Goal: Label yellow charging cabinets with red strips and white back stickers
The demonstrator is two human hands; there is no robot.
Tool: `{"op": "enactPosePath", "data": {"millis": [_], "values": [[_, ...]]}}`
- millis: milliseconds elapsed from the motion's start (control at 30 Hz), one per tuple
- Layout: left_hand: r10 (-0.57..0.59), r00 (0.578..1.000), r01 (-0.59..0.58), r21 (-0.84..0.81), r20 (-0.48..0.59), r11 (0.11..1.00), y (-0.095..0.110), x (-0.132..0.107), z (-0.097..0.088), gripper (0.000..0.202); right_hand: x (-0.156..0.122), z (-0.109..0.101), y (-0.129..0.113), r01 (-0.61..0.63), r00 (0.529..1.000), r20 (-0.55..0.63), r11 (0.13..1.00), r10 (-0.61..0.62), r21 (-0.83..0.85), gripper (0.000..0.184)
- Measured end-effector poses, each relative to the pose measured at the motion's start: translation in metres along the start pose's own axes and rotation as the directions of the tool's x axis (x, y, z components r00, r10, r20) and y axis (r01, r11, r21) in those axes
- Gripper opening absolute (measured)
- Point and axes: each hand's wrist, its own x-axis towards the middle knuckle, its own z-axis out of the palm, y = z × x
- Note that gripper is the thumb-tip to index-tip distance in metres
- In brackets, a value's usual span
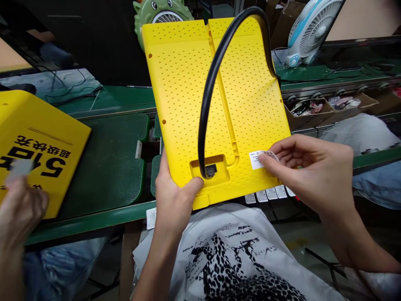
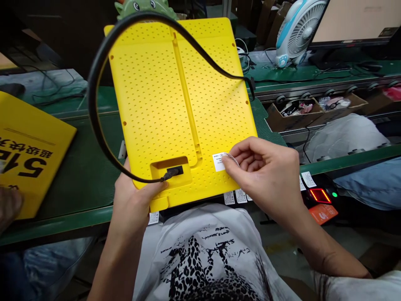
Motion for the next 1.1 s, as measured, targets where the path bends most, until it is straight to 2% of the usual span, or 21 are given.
{"op": "enactPosePath", "data": {"millis": [167, 300, 400, 567, 800, 1100], "values": [[-0.005, 1.000, 0.005, -0.012, 0.022, 1.000, 0.000, 0.002, -0.002, 0.083, 0.015, -0.014, -0.001, 0.032, 0.989, 0.147, 0.996, -0.019, -0.081, 0.016], [0.001, 1.000, -0.001, 0.001, 0.014, 1.000, -0.001, 0.002, -0.002, 0.080, 0.030, -0.030, 0.002, -0.004, 0.942, 0.336, 0.999, 0.016, -0.038, 0.014], [0.029, 1.000, -0.029, 0.002, -0.004, 1.000, -0.001, 0.000, -0.001, 0.079, 0.039, -0.038, 0.004, 0.051, 0.914, 0.405, 0.997, -0.024, -0.058, 0.009], [0.002, 1.000, -0.002, 0.000, 0.009, 1.000, 0.001, -0.002, 0.000, 0.081, 0.044, -0.042, 0.005, 0.162, 0.890, 0.441, 0.985, -0.118, -0.064, 0.010], [-0.020, 0.999, 0.020, -0.012, 0.029, 1.000, 0.002, -0.001, 0.000, 0.084, 0.045, -0.047, 0.001, 0.313, 0.872, 0.431, 0.941, -0.233, -0.124, 0.009], [-0.027, 1.000, 0.028, -0.017, 0.012, 0.999, 0.002, -0.002, 0.001, 0.088, 0.043, -0.046, 0.003, 0.344, 0.869, 0.439, 0.917, -0.230, -0.200, 0.011]]}}
